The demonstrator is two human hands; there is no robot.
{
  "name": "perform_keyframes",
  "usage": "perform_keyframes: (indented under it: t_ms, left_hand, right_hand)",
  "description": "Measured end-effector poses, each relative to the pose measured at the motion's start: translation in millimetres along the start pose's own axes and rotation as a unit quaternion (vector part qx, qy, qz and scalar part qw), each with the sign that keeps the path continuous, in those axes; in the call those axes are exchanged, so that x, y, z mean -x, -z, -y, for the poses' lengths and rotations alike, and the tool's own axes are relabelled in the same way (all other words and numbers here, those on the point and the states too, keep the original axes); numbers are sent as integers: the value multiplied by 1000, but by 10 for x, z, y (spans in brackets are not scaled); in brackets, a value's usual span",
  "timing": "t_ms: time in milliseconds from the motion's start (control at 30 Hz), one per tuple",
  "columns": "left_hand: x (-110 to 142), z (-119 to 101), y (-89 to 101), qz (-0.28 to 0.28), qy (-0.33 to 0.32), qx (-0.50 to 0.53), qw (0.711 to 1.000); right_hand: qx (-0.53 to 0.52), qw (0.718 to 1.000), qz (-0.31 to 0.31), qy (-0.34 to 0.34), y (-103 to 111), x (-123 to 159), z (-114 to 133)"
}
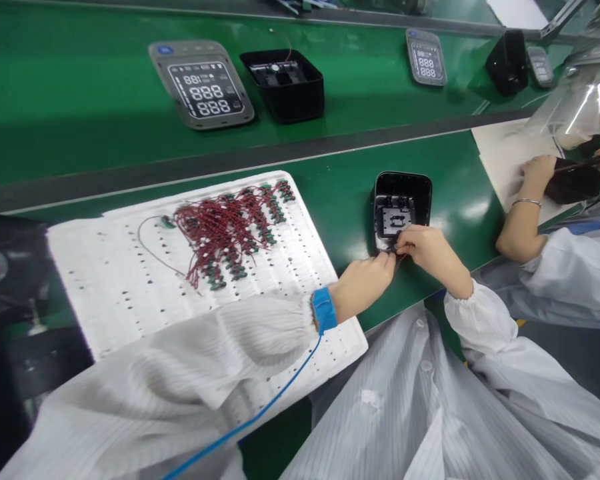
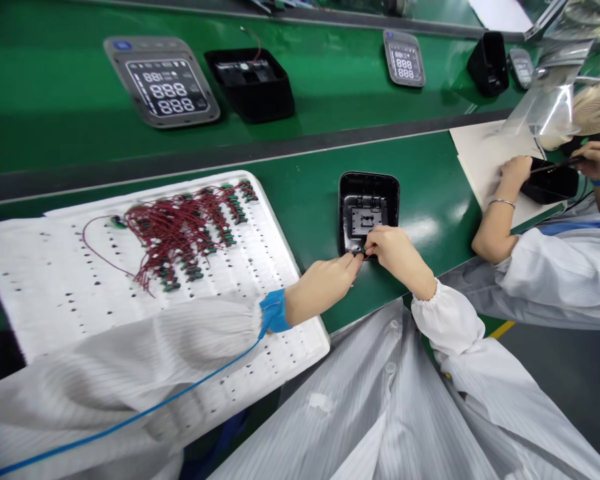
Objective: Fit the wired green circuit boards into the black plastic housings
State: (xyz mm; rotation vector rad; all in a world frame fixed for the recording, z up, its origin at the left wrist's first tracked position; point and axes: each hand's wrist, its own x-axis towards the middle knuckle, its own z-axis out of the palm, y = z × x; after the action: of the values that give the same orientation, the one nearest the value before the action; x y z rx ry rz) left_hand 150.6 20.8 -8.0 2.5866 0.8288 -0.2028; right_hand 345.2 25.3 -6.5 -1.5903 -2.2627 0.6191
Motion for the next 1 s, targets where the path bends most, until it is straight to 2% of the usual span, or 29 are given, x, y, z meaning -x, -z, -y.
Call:
perform_keyframes:
  t_ms: [233,400,500,733,1000]
  left_hand:
    - [-20,17,-41,-8,-6,13,1000]
    - [-20,5,-3,-10,-3,4,1000]
    - [-9,-5,11,-11,-2,2,1000]
    - [-5,0,-3,-26,-17,-3,999]
    - [-9,0,-15,-28,-13,-19,999]
  right_hand:
    - [1,999,17,-49,9,-125,-28]
    - [28,995,84,-51,126,-184,-19]
    - [60,989,113,-75,182,-187,52]
    - [136,984,88,-80,80,-134,223]
    - [300,936,150,-108,199,-258,481]
